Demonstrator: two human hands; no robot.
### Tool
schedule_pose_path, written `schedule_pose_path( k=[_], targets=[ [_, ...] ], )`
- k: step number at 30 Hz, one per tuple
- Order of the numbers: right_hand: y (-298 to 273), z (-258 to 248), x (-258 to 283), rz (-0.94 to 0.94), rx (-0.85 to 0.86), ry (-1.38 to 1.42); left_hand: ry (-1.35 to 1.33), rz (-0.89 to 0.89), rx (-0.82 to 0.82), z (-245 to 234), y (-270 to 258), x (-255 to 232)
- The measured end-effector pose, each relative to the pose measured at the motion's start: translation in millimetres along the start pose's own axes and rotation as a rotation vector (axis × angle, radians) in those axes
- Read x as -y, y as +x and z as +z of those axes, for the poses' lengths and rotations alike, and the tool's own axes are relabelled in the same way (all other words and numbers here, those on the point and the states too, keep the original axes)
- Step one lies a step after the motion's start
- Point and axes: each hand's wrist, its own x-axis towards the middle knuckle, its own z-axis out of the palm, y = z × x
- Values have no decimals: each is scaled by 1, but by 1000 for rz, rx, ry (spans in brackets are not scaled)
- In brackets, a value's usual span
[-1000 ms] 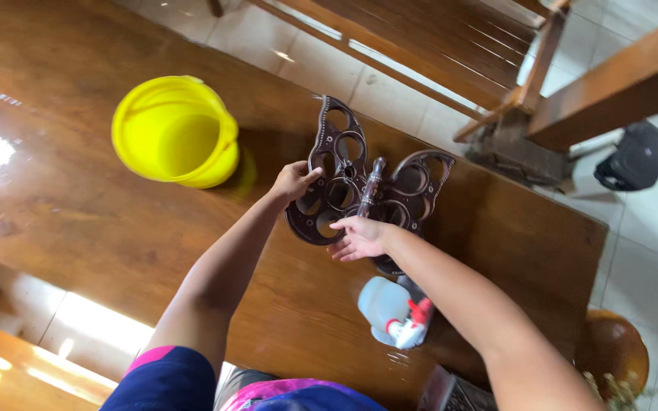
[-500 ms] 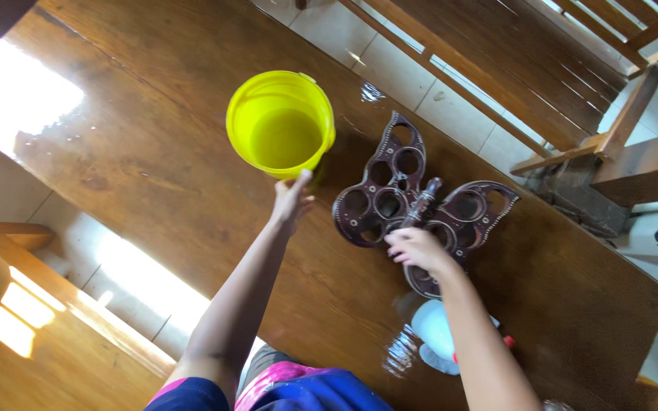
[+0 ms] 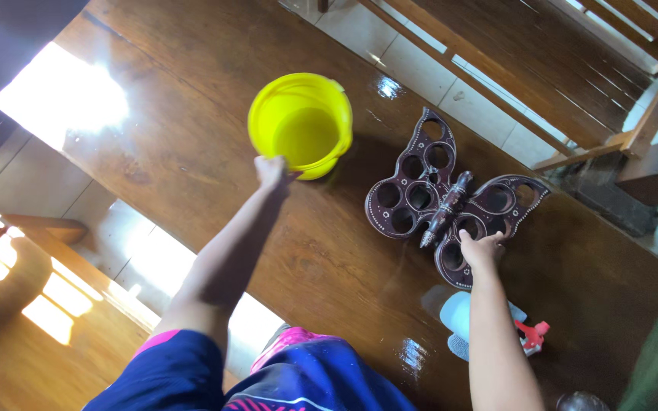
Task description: The person cleans a wooden table by spraying a cleaning solution and wiping the surface with a cloth. They move decorative items aside to clean underneath, then return them to the table.
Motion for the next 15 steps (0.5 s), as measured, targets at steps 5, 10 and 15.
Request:
schedule_pose_path(
  k=[5, 10, 15],
  targets=[
    [-3, 4, -15, 24, -70, -8, 65, 72, 135, -71, -20, -52],
    [9, 13, -42, -20, -119, 90, 205, 26, 27, -125, -36, -100],
    [23, 21, -45, 21, -135, 60, 115, 55, 124, -184, -22, -109]
  ],
)
